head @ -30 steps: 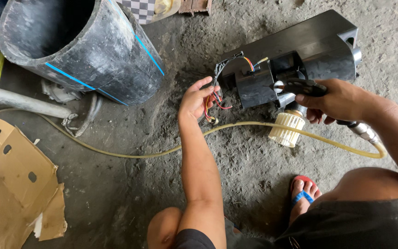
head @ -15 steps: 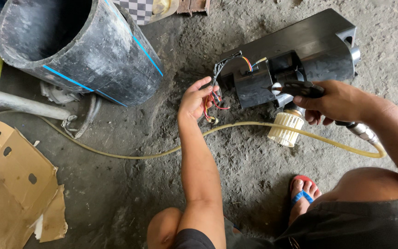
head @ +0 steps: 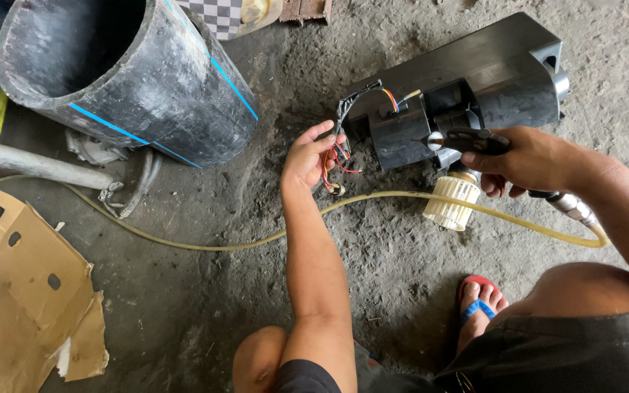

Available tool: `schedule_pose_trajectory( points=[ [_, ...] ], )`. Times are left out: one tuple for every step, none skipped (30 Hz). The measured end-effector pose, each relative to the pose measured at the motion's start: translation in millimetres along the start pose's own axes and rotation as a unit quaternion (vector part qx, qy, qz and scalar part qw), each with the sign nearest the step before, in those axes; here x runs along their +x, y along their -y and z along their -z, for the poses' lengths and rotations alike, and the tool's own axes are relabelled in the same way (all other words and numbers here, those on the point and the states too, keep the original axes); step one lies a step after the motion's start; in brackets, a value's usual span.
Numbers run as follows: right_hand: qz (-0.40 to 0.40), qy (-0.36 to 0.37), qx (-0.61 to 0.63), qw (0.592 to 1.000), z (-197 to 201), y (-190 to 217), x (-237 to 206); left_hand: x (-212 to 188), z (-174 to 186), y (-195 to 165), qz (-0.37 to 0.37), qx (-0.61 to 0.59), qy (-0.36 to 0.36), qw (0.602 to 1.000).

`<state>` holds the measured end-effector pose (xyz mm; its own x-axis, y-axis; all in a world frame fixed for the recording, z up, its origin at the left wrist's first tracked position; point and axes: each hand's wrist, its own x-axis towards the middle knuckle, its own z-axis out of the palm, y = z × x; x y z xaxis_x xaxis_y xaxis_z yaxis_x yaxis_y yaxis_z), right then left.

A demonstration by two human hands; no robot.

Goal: The person uses a hammer to pry open the casing of a black electronic device, then uses pliers to strip and manipulate the internal wires. The person works on the device while kneeling on the floor.

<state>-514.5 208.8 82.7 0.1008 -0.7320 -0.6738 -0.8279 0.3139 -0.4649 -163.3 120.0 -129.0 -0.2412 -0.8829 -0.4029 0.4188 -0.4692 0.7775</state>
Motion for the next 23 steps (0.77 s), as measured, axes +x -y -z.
schedule_pose_trajectory(
  points=[
    [0.0,0.001,0.0,1.0,-0.1,-0.4,0.3,0.1,-0.1,-0.1,0.0,-0.001,0.001,1.0],
    [0.002,0.001,-0.005,1.0,-0.1,-0.6,0.7,0.2,-0.2,-0.1,0.0,-0.001,0.002,1.0],
    [0.004,0.001,-0.009,1.0,-0.1,-0.8,1.2,0.4,0.0,0.0,-0.001,-0.002,0.003,1.0],
    [0.006,0.001,-0.014,1.0,0.0,-1.1,1.6,0.6,0.2,0.1,-0.001,-0.003,0.004,1.0],
    [0.005,0.001,-0.013,1.0,-0.1,-1.3,1.9,0.7,0.4,0.3,-0.001,-0.004,0.005,1.0],
    [0.003,0.001,-0.012,1.0,-0.2,-1.5,2.2,0.9,0.7,0.4,-0.002,-0.005,0.006,1.0],
    [0.002,0.001,-0.012,1.0,-0.2,-1.7,2.4,1.0,1.0,0.5,-0.002,-0.003,0.005,1.0],
    [0.002,0.001,-0.012,1.0,-0.3,-2.0,1.5,0.5,0.4,0.8,-0.002,-0.001,0.004,1.0],
    [0.002,0.002,-0.013,1.0,-0.8,-1.9,2.1,0.5,0.6,0.9,-0.002,0.002,0.002,1.0],
    [0.002,0.002,-0.014,1.0,-1.1,-2.0,2.5,0.9,0.5,0.7,-0.003,0.001,0.002,1.0],
    [0.004,0.003,-0.014,1.0,-0.9,-2.3,2.7,1.6,0.2,0.4,-0.005,0.001,0.001,1.0],
    [0.006,0.004,-0.015,1.0,-0.6,-2.8,3.0,1.9,-0.1,0.2,-0.006,0.001,0.001,1.0],
    [0.008,0.004,-0.016,1.0,-0.5,-3.4,3.3,1.8,-0.2,0.2,-0.006,0.001,0.001,1.0],
    [0.008,0.005,-0.015,1.0,-0.7,-3.9,3.6,1.6,-0.3,0.4,-0.007,0.001,0.001,1.0],
    [0.009,0.005,-0.013,1.0,-1.6,-5.0,2.9,0.5,-0.8,1.2,-0.007,0.001,0.001,1.0],
    [0.009,0.006,-0.012,1.0,-2.0,-5.4,3.2,0.1,-0.5,1.3,-0.005,0.0,0.0,1.0],
    [0.01,0.008,-0.011,1.0,-2.3,-5.7,3.5,-0.3,0.1,1.3,-0.003,0.0,-0.002,1.0],
    [0.011,0.01,-0.01,1.0,-2.7,-5.9,3.6,-0.3,0.5,1.5,-0.001,0.0,-0.003,1.0],
    [0.012,0.012,-0.009,1.0,-2.9,-5.9,3.4,0.0,0.9,1.9,0.0,0.0,-0.003,1.0],
    [0.008,0.01,-0.01,1.0,-3.2,-5.8,3.2,0.4,1.3,2.5,0.002,0.001,-0.004,1.0],
    [0.003,0.009,-0.01,1.0,-3.6,-5.4,2.7,0.9,1.8,3.2,0.003,0.001,-0.005,1.0],
    [-0.001,0.007,-0.011,1.0,-2.9,-5.8,1.9,1.9,1.0,4.7,0.004,0.004,-0.005,1.0],
    [-0.005,0.005,-0.011,1.0,-2.0,-5.4,1.2,3.1,0.6,5.5,0.005,0.008,-0.005,1.0]
  ],
)
